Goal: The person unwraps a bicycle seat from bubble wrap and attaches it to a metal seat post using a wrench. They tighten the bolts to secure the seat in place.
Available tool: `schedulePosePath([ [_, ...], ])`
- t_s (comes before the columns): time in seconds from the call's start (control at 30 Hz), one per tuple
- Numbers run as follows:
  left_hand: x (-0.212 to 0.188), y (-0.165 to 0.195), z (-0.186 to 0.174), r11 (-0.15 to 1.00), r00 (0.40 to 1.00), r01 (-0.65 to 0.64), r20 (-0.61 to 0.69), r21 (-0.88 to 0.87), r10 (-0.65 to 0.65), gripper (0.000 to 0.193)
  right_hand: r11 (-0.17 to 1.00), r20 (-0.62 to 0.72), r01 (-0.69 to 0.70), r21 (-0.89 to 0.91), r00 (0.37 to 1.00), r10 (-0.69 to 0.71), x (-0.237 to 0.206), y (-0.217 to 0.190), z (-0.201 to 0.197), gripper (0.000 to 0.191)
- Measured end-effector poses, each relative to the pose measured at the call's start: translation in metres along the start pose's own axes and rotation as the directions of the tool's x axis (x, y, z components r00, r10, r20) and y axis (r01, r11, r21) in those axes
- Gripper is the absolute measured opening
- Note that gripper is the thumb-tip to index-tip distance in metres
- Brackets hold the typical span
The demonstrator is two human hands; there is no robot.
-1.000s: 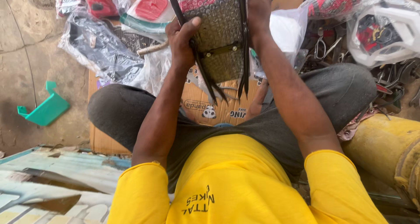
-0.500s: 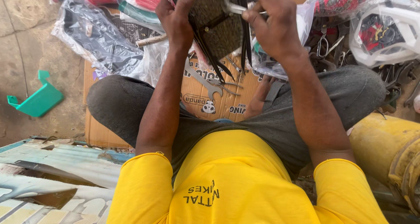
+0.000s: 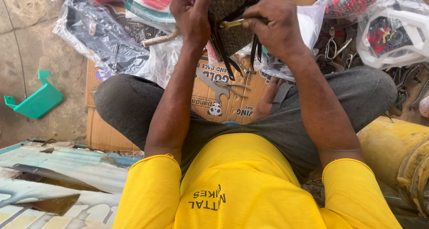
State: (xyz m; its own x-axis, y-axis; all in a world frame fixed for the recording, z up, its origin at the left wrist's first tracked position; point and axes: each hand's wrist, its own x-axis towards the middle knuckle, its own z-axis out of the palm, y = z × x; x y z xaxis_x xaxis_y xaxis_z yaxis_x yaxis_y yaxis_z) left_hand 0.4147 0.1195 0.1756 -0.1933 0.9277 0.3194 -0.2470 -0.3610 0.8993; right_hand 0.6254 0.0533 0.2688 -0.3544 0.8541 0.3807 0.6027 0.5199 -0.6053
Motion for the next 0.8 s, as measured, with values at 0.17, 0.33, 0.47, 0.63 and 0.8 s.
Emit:
schedulePosePath([
  [0.17, -0.003, 0.001, -0.005, 0.992, 0.993, -0.116, 0.023, 0.048, 0.115, 0.031, 0.997, -0.038, 0.012, -0.072, 0.999, -0.015, -0.006, 0.005, 0.01, 0.007],
  [0.33, -0.002, 0.003, -0.006, 0.997, 0.995, -0.074, -0.075, -0.031, 0.072, 0.027, 0.974, 0.003, -0.224, -0.038, 0.975, 0.224, -0.026, -0.004, 0.039, 0.017],
  [0.47, 0.003, 0.004, -0.01, 0.987, 0.978, -0.132, -0.172, -0.092, 0.115, 0.024, 0.99, 0.104, -0.14, 0.009, 0.985, 0.138, -0.045, -0.032, 0.065, 0.033],
  [0.63, 0.002, 0.003, -0.012, 0.983, 0.966, -0.184, -0.179, 0.017, 0.184, 0.023, 0.992, 0.475, -0.027, -0.126, 0.876, 0.084, -0.04, -0.059, 0.059, 0.033],
  [0.8, -0.008, 0.007, -0.002, 0.986, 0.983, -0.161, -0.078, 0.053, 0.164, 0.026, 0.979, 0.329, 0.202, 0.011, 0.924, -0.194, -0.006, -0.065, 0.035, 0.036],
])
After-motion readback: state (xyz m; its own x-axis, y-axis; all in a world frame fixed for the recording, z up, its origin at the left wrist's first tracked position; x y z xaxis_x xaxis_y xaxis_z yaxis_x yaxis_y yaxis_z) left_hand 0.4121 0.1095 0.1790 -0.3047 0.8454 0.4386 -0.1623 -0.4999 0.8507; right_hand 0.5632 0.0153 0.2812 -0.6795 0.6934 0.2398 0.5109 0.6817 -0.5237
